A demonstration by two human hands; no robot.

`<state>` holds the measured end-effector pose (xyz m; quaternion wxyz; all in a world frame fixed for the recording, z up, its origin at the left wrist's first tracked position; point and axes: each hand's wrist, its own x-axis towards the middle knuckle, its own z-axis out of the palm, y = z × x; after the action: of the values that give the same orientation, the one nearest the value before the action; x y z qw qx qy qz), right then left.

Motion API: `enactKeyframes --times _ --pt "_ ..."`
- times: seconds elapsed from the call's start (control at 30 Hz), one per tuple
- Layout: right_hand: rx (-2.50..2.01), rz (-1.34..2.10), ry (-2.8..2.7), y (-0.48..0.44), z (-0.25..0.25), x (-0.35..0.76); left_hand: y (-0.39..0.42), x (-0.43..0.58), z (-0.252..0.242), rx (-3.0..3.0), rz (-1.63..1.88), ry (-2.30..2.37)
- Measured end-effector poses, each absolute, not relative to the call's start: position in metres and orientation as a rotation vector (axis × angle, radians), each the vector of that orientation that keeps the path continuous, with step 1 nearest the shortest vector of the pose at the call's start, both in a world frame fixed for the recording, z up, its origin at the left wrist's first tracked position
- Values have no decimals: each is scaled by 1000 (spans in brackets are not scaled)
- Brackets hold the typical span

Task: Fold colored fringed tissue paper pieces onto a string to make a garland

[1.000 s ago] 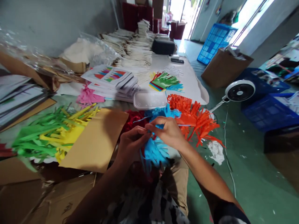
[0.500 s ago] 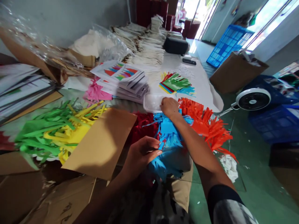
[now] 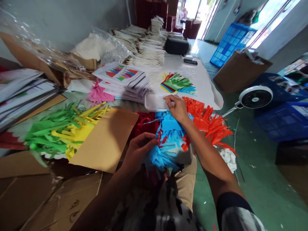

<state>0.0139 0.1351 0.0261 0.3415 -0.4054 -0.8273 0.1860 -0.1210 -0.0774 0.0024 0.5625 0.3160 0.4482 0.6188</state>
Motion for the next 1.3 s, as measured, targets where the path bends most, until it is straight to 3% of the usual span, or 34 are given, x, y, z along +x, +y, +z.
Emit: enactKeyframes --times 0.2,0.4,1.3 --pt "-839 868 -2010 28 57 54 -85 -110 11 804 1528 1119" --pt "-840 808 -1989 -35 62 89 -96 -88 16 991 1489 1144" --pt "-780 412 -2007 -83 60 111 -122 -59 35 1398 1625 1186"
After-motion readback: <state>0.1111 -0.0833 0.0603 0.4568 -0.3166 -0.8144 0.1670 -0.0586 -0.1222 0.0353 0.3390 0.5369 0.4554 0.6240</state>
